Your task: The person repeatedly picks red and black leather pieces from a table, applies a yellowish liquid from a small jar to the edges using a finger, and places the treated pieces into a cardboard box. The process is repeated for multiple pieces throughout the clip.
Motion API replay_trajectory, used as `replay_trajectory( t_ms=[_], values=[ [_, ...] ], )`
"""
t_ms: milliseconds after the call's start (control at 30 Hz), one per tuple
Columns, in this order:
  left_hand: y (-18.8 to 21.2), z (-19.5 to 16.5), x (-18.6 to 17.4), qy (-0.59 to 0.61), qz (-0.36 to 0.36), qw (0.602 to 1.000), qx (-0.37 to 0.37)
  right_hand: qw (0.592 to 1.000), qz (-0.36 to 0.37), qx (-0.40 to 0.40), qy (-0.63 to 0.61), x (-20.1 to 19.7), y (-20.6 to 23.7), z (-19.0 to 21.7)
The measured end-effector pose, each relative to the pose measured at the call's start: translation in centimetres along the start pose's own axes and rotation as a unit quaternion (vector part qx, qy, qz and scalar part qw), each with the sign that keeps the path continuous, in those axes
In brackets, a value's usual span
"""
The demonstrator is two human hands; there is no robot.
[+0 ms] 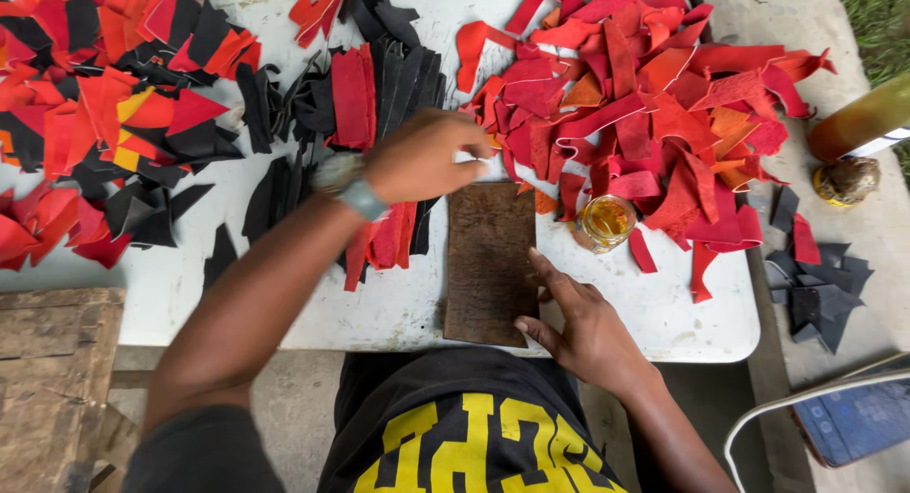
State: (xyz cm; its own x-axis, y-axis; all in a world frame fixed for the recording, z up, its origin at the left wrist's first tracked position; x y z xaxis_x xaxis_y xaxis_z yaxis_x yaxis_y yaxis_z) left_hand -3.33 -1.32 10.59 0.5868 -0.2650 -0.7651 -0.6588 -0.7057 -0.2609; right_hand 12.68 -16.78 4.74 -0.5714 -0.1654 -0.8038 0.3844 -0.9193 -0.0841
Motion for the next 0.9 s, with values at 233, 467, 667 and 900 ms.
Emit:
replay_trajectory(
  t_ms=[233,467,667,900],
  values=[
    [-7.4,0.1,11.1,-0.01,-0.006,0.999,0.038,0.981,-0.19,0.005,0.02,-8.0,2.3,-1.9],
    [-5.7,-1.0,15.5,-0.071,-0.016,0.995,0.071,0.962,-0.237,0.034,0.129,-12.2,2.1,-2.0],
    [-5.7,2.6,11.4,0.226,-0.127,0.966,-0.009,0.947,-0.306,0.001,0.097,-12.9,3.2,-2.3],
    [-3.8,3.7,10.8,0.603,-0.085,0.782,-0.133,0.95,-0.304,0.015,-0.071,-11.1,2.9,-5.1]
  ],
)
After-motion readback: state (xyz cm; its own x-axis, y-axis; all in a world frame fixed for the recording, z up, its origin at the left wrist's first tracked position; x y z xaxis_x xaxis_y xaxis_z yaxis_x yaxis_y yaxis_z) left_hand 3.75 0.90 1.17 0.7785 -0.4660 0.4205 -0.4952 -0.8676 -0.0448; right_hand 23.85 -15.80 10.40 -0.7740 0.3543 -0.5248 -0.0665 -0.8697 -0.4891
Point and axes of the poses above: each hand's wrist, its own y-axis away from the middle knuckle, its own x-axis out of the palm, z = x × y, the point moved 10 cm from there along -y, towards the middle knuckle, and after that the axes turned 6 degrees about y, right-handed, at the moved point
